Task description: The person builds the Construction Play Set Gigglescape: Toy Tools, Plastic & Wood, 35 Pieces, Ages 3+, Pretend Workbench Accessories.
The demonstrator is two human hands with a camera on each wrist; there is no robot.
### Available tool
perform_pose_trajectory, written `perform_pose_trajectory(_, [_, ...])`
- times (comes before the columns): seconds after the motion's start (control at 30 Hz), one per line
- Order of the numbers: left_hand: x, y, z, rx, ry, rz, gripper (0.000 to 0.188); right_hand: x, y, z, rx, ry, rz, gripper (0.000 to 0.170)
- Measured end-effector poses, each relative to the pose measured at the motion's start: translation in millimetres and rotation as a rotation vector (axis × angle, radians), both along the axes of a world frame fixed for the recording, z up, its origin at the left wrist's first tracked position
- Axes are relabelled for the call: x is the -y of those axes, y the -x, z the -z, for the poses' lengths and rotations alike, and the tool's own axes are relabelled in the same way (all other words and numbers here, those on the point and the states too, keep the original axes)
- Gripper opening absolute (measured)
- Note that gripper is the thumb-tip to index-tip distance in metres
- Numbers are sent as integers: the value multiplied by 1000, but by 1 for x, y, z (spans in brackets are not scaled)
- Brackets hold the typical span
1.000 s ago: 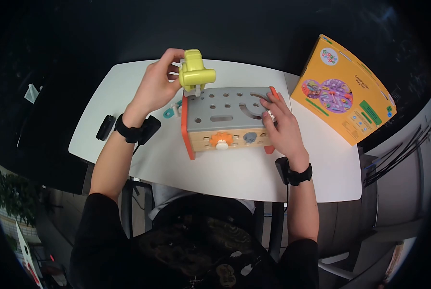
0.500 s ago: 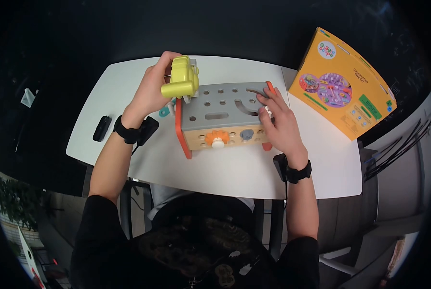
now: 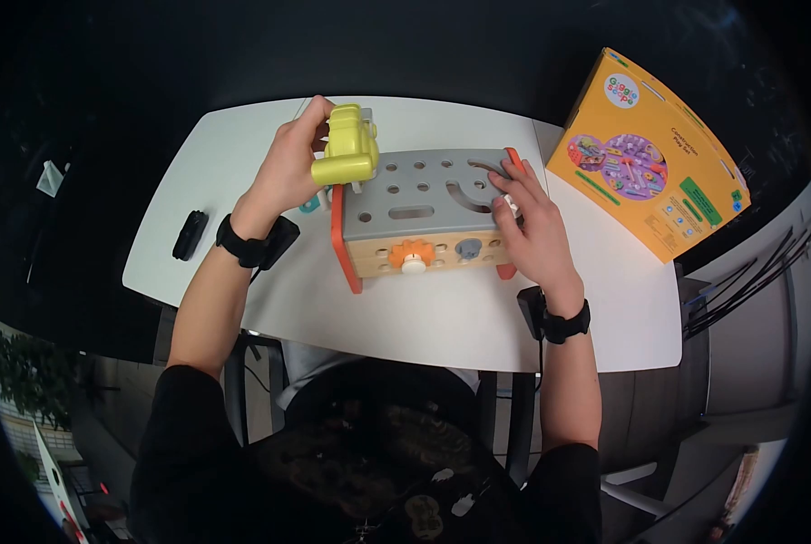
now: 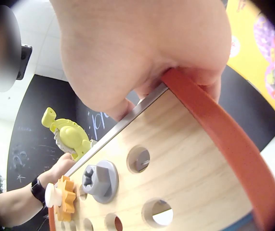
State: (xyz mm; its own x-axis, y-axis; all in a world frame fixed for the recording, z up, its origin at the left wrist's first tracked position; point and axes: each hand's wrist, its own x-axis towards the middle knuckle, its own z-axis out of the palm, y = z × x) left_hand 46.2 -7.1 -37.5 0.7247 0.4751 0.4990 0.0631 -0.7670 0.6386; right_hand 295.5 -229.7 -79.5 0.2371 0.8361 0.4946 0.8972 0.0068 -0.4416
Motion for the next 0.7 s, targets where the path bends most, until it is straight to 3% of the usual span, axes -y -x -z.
perform_pose_trajectory(0.17, [-7,4,1,-30,-29,8,35,2,2,-3,-42,20,2,35])
perform_pose_trajectory(0.23, [-12,12,5,-16,-177,54,45,0,1,-4,-62,31,2,36])
perform_pose_trajectory(0.37, [-27,27,25,103,-70,73,53,-1,-11,0,-18,22,-18,35])
perform_pose_trajectory(0.47, [-53,33,52,-86,-103,-7,40,-2,-21,-1,20,16,-34,35])
perform_pose_trajectory(0.53, [-65,36,69,-373,-306,-19,37,-2,-23,-4,40,21,-33,35])
perform_pose_trajectory(0.7, [-80,47,100,-503,-317,43,43,-4,-35,-5,55,-2,-93,34])
